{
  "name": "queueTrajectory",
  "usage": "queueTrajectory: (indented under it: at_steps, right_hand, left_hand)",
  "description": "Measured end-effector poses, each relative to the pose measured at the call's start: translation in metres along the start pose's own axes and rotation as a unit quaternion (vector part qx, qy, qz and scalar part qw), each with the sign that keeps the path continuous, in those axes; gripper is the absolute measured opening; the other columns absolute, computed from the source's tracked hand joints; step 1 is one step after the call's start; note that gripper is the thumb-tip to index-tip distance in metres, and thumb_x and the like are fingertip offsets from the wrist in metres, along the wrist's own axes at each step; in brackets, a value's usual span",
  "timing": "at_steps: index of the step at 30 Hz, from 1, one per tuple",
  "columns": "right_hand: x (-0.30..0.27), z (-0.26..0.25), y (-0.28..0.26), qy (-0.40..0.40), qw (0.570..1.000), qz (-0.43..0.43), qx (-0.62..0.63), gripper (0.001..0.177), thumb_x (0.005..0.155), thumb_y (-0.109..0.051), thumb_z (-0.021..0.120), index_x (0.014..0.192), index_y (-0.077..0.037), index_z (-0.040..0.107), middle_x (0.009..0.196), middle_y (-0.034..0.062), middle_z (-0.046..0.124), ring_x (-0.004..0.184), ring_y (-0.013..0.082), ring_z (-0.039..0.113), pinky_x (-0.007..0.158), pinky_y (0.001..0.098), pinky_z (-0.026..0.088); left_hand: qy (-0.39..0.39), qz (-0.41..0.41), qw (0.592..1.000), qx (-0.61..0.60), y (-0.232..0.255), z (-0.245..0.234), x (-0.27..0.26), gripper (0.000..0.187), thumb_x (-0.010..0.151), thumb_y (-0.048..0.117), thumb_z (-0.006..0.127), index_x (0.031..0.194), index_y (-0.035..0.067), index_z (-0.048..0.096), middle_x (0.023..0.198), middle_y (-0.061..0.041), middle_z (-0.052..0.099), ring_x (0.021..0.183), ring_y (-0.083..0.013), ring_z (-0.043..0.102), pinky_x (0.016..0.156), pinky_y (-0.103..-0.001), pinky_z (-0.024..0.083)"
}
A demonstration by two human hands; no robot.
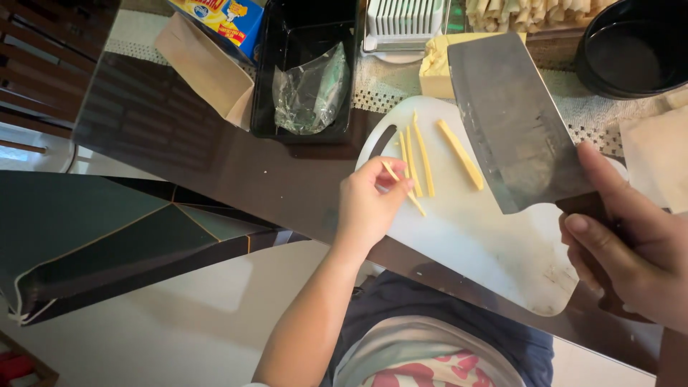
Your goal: Cutting cheese into strips and wrapping them in spring roll wrappers.
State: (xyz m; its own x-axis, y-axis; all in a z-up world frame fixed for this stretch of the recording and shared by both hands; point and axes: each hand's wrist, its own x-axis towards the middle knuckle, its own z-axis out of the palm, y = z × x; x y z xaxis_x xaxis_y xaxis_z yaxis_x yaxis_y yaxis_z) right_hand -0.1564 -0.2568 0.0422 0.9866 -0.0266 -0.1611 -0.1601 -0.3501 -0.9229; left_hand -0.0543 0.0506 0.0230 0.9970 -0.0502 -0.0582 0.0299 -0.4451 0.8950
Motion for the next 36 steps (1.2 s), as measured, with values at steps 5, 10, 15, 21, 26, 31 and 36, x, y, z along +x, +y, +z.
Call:
queueTrajectory:
  at_steps: [5, 10, 15, 21, 26, 31, 36]
  right_hand:
    - [-0.002, -0.009, 0.005, 0.008, 0.997, 0.004, -0.072, 0.076, 0.100, 0.002, 0.058, 0.171, -0.014, 0.034, 0.080, 0.0130, 0.062, 0.049, 0.0161, 0.053, 0.040, 0.0290, 0.046]
    - [0.002, -0.004, -0.029, 0.012, 0.968, -0.045, -0.247, 0.079, 0.088, -0.005, 0.065, 0.163, -0.007, 0.040, 0.094, 0.0124, 0.077, 0.069, 0.0174, 0.070, 0.061, 0.0299, 0.057]
    - [-0.002, 0.016, -0.047, 0.035, 0.926, 0.021, -0.376, 0.071, 0.094, -0.014, 0.070, 0.160, -0.019, 0.047, 0.098, 0.0144, 0.077, 0.080, 0.0266, 0.077, 0.074, 0.0374, 0.060]
    - [0.008, 0.046, -0.079, 0.011, 0.845, 0.075, -0.530, 0.064, 0.096, -0.028, 0.071, 0.154, -0.028, 0.044, 0.080, 0.0065, 0.071, 0.064, 0.0228, 0.071, 0.062, 0.0377, 0.057]
    - [0.012, 0.060, -0.081, 0.007, 0.813, 0.069, -0.578, 0.061, 0.096, -0.029, 0.068, 0.153, -0.031, 0.046, 0.072, 0.0019, 0.067, 0.056, 0.0204, 0.065, 0.055, 0.0358, 0.054]
    - [0.017, 0.065, -0.084, 0.029, 0.838, 0.021, -0.545, 0.059, 0.094, -0.027, 0.072, 0.149, -0.028, 0.050, 0.070, 0.0058, 0.065, 0.053, 0.0225, 0.063, 0.053, 0.0391, 0.053]
    - [0.022, 0.066, -0.085, 0.017, 0.835, 0.041, -0.548, 0.064, 0.095, -0.025, 0.073, 0.154, -0.030, 0.050, 0.069, 0.0058, 0.065, 0.052, 0.0218, 0.063, 0.055, 0.0389, 0.054]
  left_hand:
    - [0.110, 0.193, 0.960, 0.170, 0.025, -0.012, 0.009, 0.050, 0.082, 0.015, 0.081, 0.126, -0.003, 0.066, 0.119, -0.018, 0.064, 0.111, -0.0362, 0.059, 0.096, -0.044, 0.048]
    - [0.049, 0.320, 0.933, 0.154, 0.034, -0.010, 0.030, 0.038, 0.090, 0.009, 0.074, 0.127, 0.001, 0.067, 0.125, -0.013, 0.063, 0.120, -0.0338, 0.059, 0.107, -0.045, 0.048]
    - [-0.045, 0.437, 0.874, 0.205, 0.019, 0.002, 0.052, 0.032, 0.089, 0.002, 0.070, 0.121, 0.002, 0.070, 0.119, -0.008, 0.064, 0.120, -0.0271, 0.061, 0.107, -0.045, 0.046]
    - [0.000, 0.404, 0.891, 0.210, 0.008, 0.003, 0.076, 0.032, 0.090, 0.004, 0.071, 0.121, 0.004, 0.068, 0.116, -0.008, 0.063, 0.118, -0.0279, 0.060, 0.106, -0.046, 0.046]
    - [-0.018, 0.351, 0.932, 0.085, 0.008, 0.004, 0.081, 0.055, 0.097, -0.005, 0.061, 0.150, 0.002, 0.048, 0.143, -0.017, 0.054, 0.133, -0.0355, 0.057, 0.113, -0.042, 0.050]
    - [-0.082, 0.360, 0.929, 0.014, 0.006, 0.006, 0.093, 0.057, 0.098, -0.013, 0.051, 0.151, 0.006, 0.045, 0.151, -0.015, 0.051, 0.138, -0.0324, 0.058, 0.117, -0.036, 0.052]
    - [-0.106, 0.351, 0.930, 0.003, -0.003, 0.009, 0.101, 0.061, 0.096, -0.014, 0.052, 0.151, 0.012, 0.053, 0.144, -0.014, 0.059, 0.128, -0.0312, 0.065, 0.110, -0.035, 0.055]
